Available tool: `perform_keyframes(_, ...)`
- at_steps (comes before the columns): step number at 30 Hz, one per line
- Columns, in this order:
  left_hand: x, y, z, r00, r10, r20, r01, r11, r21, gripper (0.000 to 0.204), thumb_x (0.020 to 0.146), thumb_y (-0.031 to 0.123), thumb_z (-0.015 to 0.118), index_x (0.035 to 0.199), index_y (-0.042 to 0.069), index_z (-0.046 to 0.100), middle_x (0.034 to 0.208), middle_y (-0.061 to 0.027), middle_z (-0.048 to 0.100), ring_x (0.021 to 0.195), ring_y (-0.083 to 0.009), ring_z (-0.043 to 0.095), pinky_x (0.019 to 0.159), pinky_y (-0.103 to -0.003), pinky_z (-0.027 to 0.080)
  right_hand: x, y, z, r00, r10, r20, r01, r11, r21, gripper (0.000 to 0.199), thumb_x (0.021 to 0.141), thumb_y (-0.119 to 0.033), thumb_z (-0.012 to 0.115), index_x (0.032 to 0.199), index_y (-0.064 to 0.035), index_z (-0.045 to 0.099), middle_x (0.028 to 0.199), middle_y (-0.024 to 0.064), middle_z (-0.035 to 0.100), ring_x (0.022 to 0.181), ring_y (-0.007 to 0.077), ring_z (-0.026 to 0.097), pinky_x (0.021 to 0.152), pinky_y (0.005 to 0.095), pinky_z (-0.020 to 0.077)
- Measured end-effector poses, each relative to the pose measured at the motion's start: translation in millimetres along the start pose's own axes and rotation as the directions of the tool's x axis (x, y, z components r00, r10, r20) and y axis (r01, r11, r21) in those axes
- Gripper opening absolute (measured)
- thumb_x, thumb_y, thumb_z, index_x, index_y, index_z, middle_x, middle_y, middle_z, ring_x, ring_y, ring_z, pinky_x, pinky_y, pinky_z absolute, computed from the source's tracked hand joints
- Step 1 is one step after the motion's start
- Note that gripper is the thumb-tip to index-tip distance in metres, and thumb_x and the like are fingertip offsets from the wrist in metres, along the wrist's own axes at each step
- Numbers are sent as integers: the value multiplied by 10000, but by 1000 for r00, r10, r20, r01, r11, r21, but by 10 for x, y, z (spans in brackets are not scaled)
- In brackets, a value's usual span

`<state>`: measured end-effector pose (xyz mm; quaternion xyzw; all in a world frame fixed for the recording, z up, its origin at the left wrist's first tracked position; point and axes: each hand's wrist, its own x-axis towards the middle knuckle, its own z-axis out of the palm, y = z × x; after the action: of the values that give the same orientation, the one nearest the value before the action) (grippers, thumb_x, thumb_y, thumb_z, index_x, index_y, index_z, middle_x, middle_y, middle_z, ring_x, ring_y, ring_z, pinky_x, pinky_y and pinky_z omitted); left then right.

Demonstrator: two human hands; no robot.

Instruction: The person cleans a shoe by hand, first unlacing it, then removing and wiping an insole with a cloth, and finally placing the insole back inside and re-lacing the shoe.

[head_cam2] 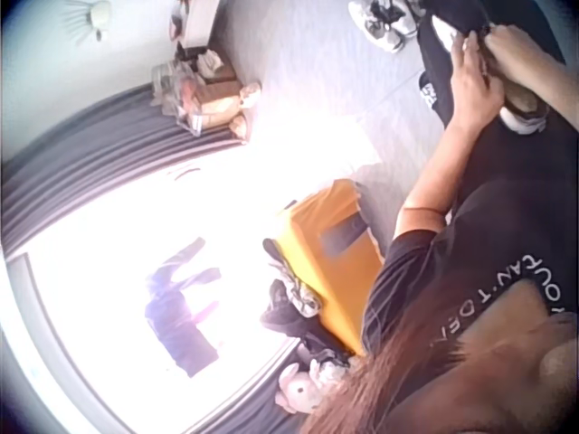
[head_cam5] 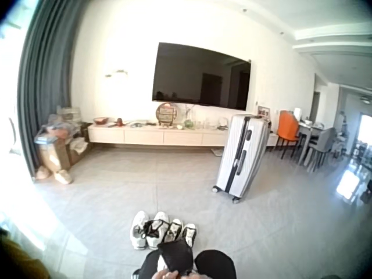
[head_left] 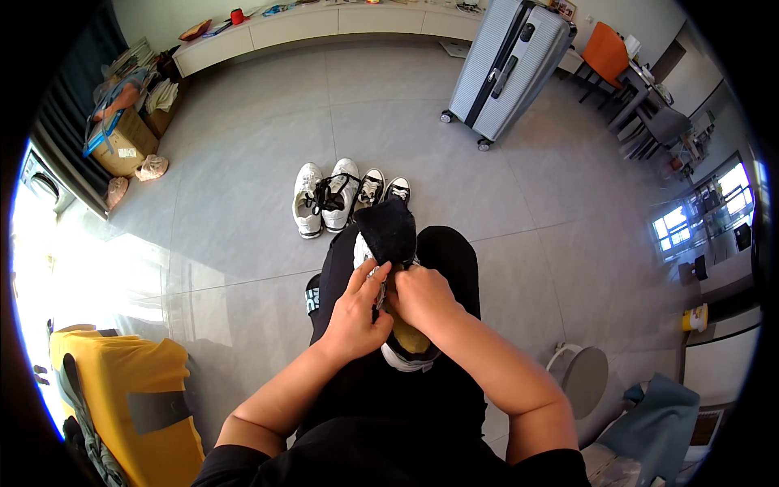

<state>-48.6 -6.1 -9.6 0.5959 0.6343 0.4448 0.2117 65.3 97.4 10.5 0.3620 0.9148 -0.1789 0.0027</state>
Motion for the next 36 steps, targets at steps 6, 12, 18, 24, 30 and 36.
perform_keyframes(6,-34,21,-12,1000,-10,16,9,1000,23,699,671,19,583,1353,-2,432,1351,-293,394,1073,-407,570,816,-378,521,-66,93,222,978,-126,-167,128,992,-2,113,746,-103,656,721,7,649,770,173,630,738,316,663,630,385,547)
perform_keyframes(12,-166,16,41,998,14,62,-24,987,156,958,635,116,675,1477,56,222,1414,-286,310,1237,-450,418,962,-433,450,-352,84,-173,937,-335,96,329,941,76,118,750,-157,651,682,-61,651,742,93,625,740,265,650,601,385,512)
perform_keyframes(18,-150,33,32,992,-23,122,7,992,129,918,652,100,694,1463,36,267,1438,-297,293,1316,-427,357,1024,-416,399,-351,93,127,864,-437,250,476,871,-122,97,719,-150,631,673,-78,676,679,100,670,649,261,670,561,364,510)
perform_keyframes(24,-248,-20,30,991,34,126,-48,993,109,957,647,54,650,1479,23,179,1449,-286,265,1198,-454,422,978,-446,420,-150,80,-105,841,-332,428,356,934,25,83,724,-109,624,710,-75,698,723,121,682,705,287,679,636,385,533)
perform_keyframes(30,-346,-105,58,975,212,71,-218,972,85,901,634,-11,638,1441,-49,240,1434,-292,290,1111,-460,469,938,-453,434,-229,122,-164,759,-399,514,368,915,166,110,706,-102,600,698,-102,710,710,141,670,708,320,666,629,408,522)
perform_keyframes(36,-408,-184,103,971,227,81,-223,973,-55,842,636,-39,640,1407,-83,304,1396,-324,333,1267,-467,394,1022,-449,358,-505,80,48,689,-482,542,573,820,1,136,747,-121,587,693,-64,699,687,115,677,690,277,674,603,398,512)
